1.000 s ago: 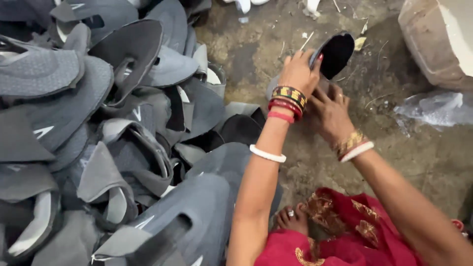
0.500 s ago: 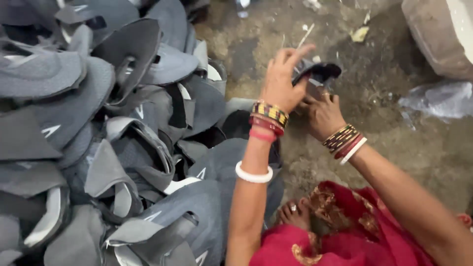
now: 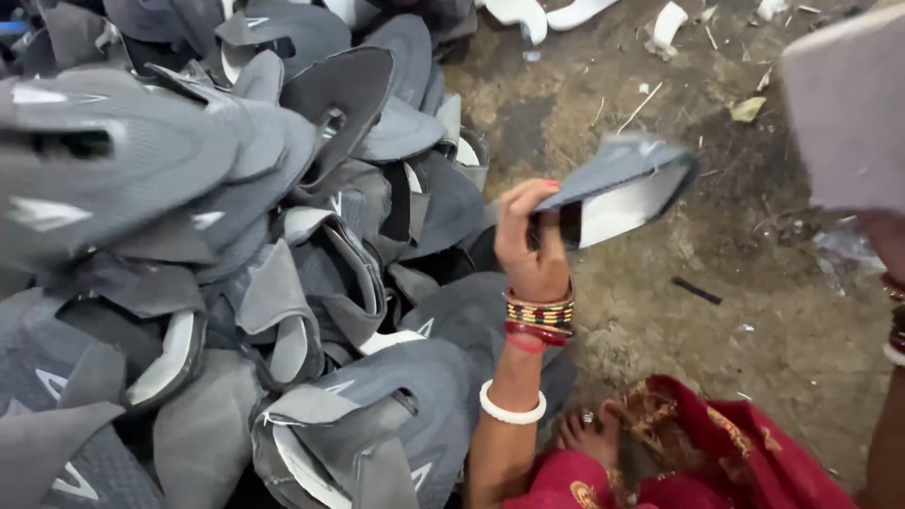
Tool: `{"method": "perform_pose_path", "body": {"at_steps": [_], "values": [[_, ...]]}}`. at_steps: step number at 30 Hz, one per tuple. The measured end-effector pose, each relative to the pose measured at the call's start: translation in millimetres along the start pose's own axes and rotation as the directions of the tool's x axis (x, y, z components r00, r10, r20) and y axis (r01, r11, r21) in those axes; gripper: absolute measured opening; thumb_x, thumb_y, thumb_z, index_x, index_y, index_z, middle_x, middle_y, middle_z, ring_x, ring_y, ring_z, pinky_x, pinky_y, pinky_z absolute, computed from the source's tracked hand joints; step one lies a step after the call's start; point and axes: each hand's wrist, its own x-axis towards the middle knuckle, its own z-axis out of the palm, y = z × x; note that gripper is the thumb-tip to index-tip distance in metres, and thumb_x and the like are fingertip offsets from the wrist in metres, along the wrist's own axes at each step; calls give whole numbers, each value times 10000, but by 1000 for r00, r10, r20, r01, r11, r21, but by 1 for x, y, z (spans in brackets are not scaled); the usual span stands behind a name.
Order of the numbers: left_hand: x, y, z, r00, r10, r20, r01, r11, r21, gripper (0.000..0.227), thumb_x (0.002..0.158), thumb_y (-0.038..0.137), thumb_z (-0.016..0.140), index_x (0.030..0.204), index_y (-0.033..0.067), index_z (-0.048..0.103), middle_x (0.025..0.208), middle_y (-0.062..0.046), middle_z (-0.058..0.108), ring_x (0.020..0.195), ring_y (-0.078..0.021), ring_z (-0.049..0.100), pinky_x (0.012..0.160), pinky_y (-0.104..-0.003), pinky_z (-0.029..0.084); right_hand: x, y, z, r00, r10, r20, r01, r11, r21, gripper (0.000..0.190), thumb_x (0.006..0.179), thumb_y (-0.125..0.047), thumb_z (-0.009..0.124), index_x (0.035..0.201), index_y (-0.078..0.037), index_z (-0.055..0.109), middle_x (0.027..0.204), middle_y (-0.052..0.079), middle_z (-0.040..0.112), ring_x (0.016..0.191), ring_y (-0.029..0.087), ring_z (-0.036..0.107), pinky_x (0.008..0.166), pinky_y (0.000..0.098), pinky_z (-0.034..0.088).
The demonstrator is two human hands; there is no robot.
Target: The person sits on the floor and scrubs the soles and insoles of grey slip-on shoes using a sanding block. They repeatedly pick up shoes from a pile, rub the surfaces, and place them back down.
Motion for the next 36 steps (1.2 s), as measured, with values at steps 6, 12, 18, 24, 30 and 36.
{"method": "perform_pose_path", "body": {"at_steps": [6,12,18,24,30,36], "values": [[-26,-71,9,989,-148,-1,143,958,-249,222,972,-118,599,1138,30,588,1108,-78,639,992,-167,619,921,-287,517,51,59,-26,973,-157,-167,196,949,246,522,1091,-340,479,1519,-40,495,1424,141,518,1176,295,532,969,482,438],[-95,-170,-2,961,-255,110,269,955,-129,276,907,-131,643,1095,65,589,1030,-81,662,962,-155,641,888,-277,540,104,22,17,993,-103,53,-37,154,987,669,1067,-430,487,1617,-51,457,1512,203,507,1319,404,528,1084,513,479],[-32,-71,-13,923,-201,328,54,912,407,425,811,29,732,1207,75,585,1081,-156,682,1007,-286,677,891,-422,531,114,76,77,980,88,179,-191,158,969,618,1015,-419,499,1547,-105,499,1484,146,600,1313,357,623,1040,514,509],[-72,-89,23,784,-222,580,-233,761,606,716,749,275,733,1423,121,547,1199,-145,634,1137,-338,598,994,-577,431,91,185,88,969,172,178,-230,356,906,549,1014,-364,500,1495,-105,548,1430,95,622,1294,293,595,1092,489,471],[-67,-79,32,714,-442,543,-123,684,719,990,707,671,781,1419,44,497,1218,-197,622,1118,-387,561,880,-517,488,86,211,73,972,218,83,-150,313,938,577,973,-435,531,1409,-65,608,1326,156,660,1145,371,619,900,504,522],[-111,-159,46,762,-287,580,-325,606,726,1124,636,678,757,1446,-28,427,1173,-126,569,998,-308,533,828,-414,458,80,156,82,985,134,109,-125,114,986,629,971,-450,521,1446,-52,624,1376,212,687,1169,413,668,878,467,562]]}}
